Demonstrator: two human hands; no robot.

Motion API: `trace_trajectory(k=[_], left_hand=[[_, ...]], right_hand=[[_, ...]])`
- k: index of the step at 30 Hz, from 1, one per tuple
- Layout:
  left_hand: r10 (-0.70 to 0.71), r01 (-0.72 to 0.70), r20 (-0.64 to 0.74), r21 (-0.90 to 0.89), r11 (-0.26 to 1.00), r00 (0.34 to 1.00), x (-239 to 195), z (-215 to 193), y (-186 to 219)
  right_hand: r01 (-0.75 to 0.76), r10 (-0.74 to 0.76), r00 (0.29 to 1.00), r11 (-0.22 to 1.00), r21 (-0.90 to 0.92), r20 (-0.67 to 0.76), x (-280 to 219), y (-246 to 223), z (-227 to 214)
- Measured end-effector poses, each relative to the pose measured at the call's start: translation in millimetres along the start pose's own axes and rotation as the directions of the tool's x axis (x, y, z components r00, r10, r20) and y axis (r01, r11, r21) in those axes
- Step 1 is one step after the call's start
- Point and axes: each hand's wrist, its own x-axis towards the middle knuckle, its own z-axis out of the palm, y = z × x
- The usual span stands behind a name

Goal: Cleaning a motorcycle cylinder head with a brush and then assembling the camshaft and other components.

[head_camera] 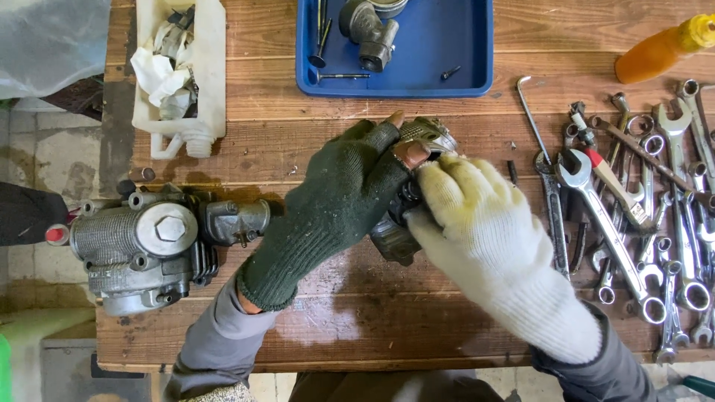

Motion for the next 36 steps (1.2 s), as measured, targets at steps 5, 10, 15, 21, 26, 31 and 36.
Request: trace_trajectory(k=[5,10,15,21,26,31,36], left_hand=[[0.390,-0.334,-0.066,0.397,0.855,0.918,-11,10,-19],[-0.209,0.209,-0.024,-0.007,0.978,0.978,7,-3,24],[-0.284,0.285,0.046,-0.021,0.958,0.958,10,-7,29],[0.428,-0.368,-0.070,0.396,0.841,0.901,-13,13,-20],[0.535,-0.386,-0.108,0.574,0.722,0.838,-19,15,-23],[0.538,-0.361,-0.108,0.630,0.688,0.836,-17,10,-15],[0.558,-0.435,-0.108,0.512,0.741,0.823,-14,14,-24]], right_hand=[[0.035,-0.034,0.998,0.999,-0.031,0.049,-9,10,2],[0.141,-0.141,0.989,0.990,-0.005,-0.051,-9,9,-4],[0.066,-0.038,0.983,0.986,-0.154,0.182,-7,1,-9],[0.138,-0.231,0.957,0.893,-0.429,-0.174,-5,2,-2],[0.160,-0.213,0.970,0.921,-0.354,-0.115,-14,12,11],[0.221,-0.263,0.956,0.939,-0.265,-0.133,-19,20,20],[0.281,-0.320,0.924,0.940,-0.195,-0.211,-21,24,19]])
